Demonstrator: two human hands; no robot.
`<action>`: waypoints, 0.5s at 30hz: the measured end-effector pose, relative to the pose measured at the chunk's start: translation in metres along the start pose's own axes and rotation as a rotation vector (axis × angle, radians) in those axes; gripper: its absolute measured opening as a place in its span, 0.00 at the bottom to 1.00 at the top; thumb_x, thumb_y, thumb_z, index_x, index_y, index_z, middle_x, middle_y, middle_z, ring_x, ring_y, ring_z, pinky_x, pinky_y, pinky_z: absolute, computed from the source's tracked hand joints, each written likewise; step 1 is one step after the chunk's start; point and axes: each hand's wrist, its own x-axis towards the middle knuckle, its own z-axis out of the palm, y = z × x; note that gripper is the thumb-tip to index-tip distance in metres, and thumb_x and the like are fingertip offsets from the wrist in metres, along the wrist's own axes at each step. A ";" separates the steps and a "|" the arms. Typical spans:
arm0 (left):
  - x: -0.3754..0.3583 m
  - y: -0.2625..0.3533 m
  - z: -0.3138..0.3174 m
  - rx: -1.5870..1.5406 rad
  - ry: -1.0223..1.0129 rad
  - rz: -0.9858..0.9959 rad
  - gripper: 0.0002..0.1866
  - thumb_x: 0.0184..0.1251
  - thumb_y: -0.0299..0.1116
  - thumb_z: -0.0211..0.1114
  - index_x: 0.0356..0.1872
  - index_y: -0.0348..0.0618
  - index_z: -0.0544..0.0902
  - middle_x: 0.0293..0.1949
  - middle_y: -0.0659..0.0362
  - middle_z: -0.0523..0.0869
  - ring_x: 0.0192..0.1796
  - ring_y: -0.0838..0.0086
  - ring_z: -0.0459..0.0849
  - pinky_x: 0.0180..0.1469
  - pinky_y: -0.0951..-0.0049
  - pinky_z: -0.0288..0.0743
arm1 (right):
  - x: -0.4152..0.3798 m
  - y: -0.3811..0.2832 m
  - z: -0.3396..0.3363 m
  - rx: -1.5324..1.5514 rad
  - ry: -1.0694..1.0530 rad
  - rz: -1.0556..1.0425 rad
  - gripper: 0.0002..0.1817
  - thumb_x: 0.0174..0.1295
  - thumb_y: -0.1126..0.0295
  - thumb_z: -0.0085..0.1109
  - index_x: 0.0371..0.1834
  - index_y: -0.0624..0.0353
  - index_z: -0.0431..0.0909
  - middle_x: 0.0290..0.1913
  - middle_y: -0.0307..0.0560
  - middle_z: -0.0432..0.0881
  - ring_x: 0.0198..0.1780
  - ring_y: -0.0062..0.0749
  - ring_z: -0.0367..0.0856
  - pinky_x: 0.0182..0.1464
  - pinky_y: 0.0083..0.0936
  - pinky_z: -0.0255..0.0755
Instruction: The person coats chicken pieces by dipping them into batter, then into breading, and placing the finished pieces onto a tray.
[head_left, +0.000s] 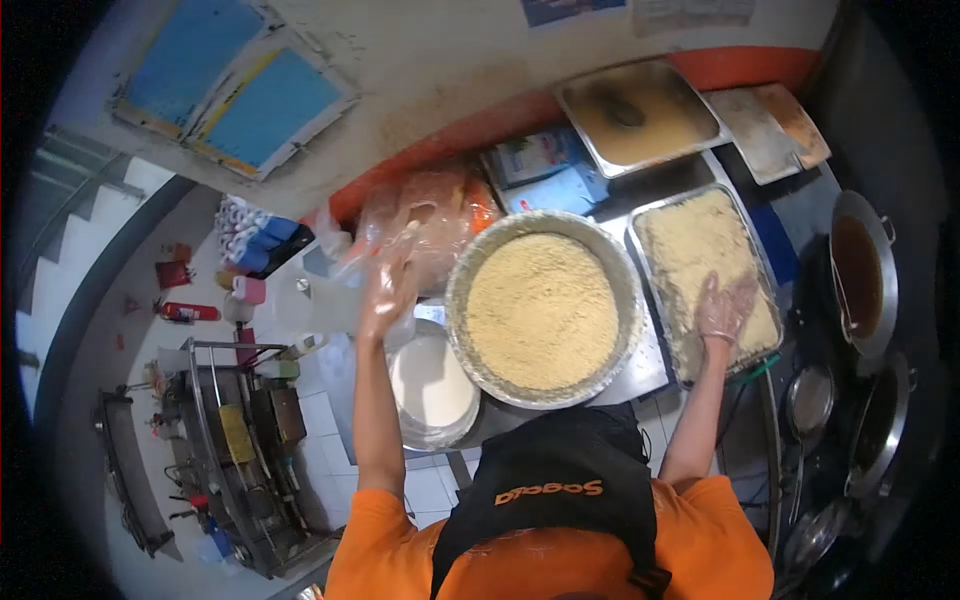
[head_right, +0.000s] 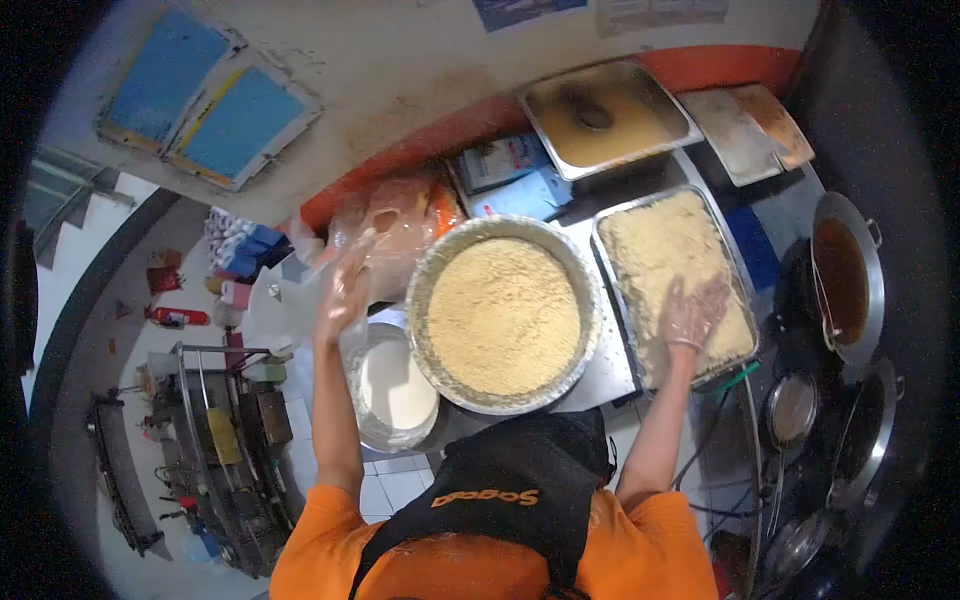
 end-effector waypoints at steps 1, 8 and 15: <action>0.016 -0.028 -0.001 0.352 -0.024 0.067 0.28 0.68 0.29 0.59 0.71 0.41 0.73 0.70 0.45 0.76 0.73 0.47 0.71 0.75 0.56 0.64 | 0.002 0.004 -0.003 0.050 0.002 0.021 0.47 0.76 0.41 0.43 0.80 0.75 0.48 0.81 0.71 0.50 0.83 0.59 0.48 0.84 0.44 0.41; 0.111 -0.151 0.054 0.538 -0.044 0.441 0.12 0.70 0.27 0.59 0.49 0.35 0.85 0.46 0.51 0.90 0.49 0.58 0.87 0.55 0.63 0.79 | -0.014 0.036 -0.055 0.377 0.355 0.052 0.31 0.80 0.56 0.42 0.74 0.72 0.62 0.75 0.70 0.65 0.77 0.58 0.62 0.79 0.43 0.53; 0.180 -0.149 0.077 0.512 -0.329 0.205 0.10 0.69 0.26 0.61 0.47 0.35 0.85 0.44 0.52 0.90 0.48 0.61 0.87 0.54 0.65 0.78 | -0.031 0.101 -0.091 0.484 0.695 0.236 0.21 0.81 0.63 0.42 0.63 0.66 0.79 0.62 0.58 0.83 0.65 0.48 0.80 0.68 0.37 0.70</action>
